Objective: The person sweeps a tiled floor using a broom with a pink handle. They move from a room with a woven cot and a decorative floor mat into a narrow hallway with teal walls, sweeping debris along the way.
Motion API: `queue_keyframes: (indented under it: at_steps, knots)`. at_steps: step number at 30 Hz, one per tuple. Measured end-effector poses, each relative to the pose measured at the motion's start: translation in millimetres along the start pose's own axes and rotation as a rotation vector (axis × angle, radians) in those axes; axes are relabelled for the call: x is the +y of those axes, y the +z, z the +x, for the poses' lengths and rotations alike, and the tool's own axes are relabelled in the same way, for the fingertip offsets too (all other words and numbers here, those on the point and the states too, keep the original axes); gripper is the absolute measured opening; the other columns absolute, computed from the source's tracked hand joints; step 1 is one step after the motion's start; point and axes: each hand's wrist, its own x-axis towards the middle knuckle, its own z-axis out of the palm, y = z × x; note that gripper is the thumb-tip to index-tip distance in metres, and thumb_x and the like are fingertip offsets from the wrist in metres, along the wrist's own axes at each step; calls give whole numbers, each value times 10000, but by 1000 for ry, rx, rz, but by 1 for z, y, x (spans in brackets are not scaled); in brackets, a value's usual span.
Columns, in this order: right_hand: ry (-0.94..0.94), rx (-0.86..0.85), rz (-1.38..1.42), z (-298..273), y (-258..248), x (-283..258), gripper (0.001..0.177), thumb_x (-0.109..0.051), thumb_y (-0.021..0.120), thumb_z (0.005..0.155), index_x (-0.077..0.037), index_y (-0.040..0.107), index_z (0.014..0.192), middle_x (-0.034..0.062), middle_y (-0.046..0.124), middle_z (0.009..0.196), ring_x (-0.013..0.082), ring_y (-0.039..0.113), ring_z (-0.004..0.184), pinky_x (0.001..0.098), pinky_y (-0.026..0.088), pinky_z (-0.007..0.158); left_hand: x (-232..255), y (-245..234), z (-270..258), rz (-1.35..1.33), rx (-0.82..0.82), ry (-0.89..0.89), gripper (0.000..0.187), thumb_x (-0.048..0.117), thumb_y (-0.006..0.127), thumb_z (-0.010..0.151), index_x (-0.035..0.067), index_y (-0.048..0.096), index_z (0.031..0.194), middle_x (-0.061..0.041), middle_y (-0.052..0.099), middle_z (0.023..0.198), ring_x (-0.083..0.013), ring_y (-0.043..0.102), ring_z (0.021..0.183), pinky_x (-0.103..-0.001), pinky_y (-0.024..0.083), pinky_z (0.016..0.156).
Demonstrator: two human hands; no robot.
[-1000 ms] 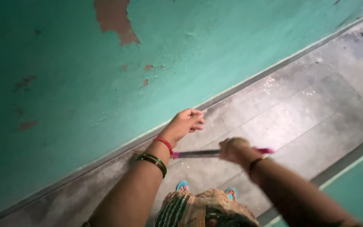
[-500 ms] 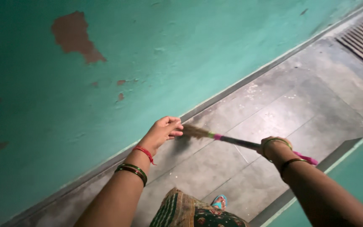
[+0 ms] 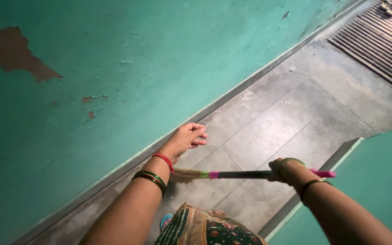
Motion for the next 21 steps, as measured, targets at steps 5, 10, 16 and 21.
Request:
queue_keyframes:
  at_steps: [5,10,16,21]
  knots:
    - [74,23,-20,38,28,41,416,-489,668,936,-216,695,1249,49,715,1218,259,692,1142,445,571,951,3,18,4,28,34,-43,382,386,610,967,102,632,1222,-34,722,1114,-132,704,953,-302,527,840]
    - [252,54,178,47,16,76,402,-483,645,938,-251,733,1255,48,764,1224,242,735,1135,429,585,970,6,41,12,15,45,-61,371,388,596,968,117,627,1219,-41,720,1115,-142,711,970,-310,527,852]
    - [158,160,54,38,-35,100,424,-509,680,921,-210,751,1212,63,761,1164,259,718,1072,421,584,918,16,77,32,49,7,-54,378,391,588,973,101,647,1207,-40,721,1124,-142,709,987,-306,515,867]
    - [9,128,-37,16,-68,98,409,-502,690,898,-205,740,1175,63,754,1122,267,715,1048,433,569,895,19,106,54,23,-34,-45,368,369,619,959,102,642,1211,-41,719,1120,-155,715,989,-309,528,872]
